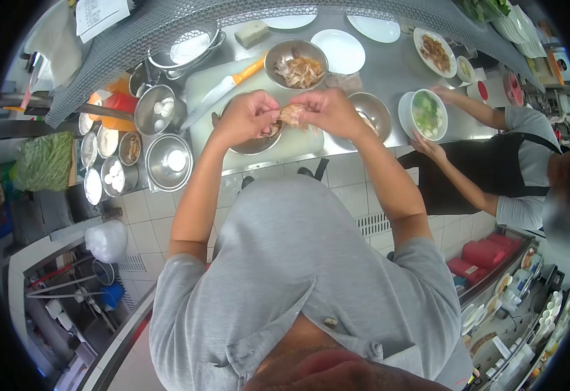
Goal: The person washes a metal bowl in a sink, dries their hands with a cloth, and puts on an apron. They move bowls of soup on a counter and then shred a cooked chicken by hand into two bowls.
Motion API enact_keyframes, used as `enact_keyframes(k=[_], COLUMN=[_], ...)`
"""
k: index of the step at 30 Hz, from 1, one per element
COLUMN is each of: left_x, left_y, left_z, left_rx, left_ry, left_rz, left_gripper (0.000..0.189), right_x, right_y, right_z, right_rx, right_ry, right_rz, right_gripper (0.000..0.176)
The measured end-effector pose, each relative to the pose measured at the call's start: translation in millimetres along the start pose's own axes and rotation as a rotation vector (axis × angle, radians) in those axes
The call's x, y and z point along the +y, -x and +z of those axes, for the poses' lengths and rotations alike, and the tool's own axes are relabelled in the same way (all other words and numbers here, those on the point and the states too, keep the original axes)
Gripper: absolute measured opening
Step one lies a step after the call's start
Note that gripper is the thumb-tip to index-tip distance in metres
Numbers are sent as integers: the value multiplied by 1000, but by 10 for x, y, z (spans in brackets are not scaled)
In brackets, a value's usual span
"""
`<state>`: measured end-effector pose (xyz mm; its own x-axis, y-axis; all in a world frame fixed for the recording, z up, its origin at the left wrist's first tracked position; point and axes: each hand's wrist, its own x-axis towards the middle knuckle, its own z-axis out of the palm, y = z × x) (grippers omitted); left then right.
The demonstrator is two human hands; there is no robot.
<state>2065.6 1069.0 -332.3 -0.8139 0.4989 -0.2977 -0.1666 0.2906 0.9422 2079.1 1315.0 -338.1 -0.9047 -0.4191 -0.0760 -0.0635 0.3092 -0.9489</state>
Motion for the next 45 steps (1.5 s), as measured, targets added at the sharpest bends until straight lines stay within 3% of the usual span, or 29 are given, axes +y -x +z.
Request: enact_keyframes(k=[2,5,8,11,14,20,26,32,38,41,44,45], left_x=[-169,31,84,176,125,-81,-252,-519,-265,-306,-350,-358], left_y=[-43,48,77,122,95,-59,-113,-279,-205,-237,-285,-294], left_z=[35,82,111,131,107,70,125,170,241,260,236,252], left_rx=[38,32,25,27,4,-70,-224,-370,-107,30,0,5], left_ry=[-60,-114,-158,-164,-79,242,703,1162,1043,818,513,478], left_rz=[191,262,266,298,260,131,37,32,7,40,75,78], left_gripper=[14,12,12,13,18,31,29,20,15,20,20,17], right_x=[19,22,-32,31,44,162,425,430,445,460,225,198], right_y=[-4,-4,23,44,55,58,25,93,193,221,283,269], right_z=[-16,-49,-150,-169,-112,-88,-121,42,140,195,183,223], right_rx=[-13,-55,-139,-167,-134,-119,-177,-22,113,132,106,171], right_ry=[-116,-347,-484,-621,-818,-1077,-1095,-956,-777,-806,-755,-563], right_rz=[55,129,293,310,414,400,347,267,232,213,133,84], right_gripper=[29,23,22,22,30,39,34,27,26,27,30,30])
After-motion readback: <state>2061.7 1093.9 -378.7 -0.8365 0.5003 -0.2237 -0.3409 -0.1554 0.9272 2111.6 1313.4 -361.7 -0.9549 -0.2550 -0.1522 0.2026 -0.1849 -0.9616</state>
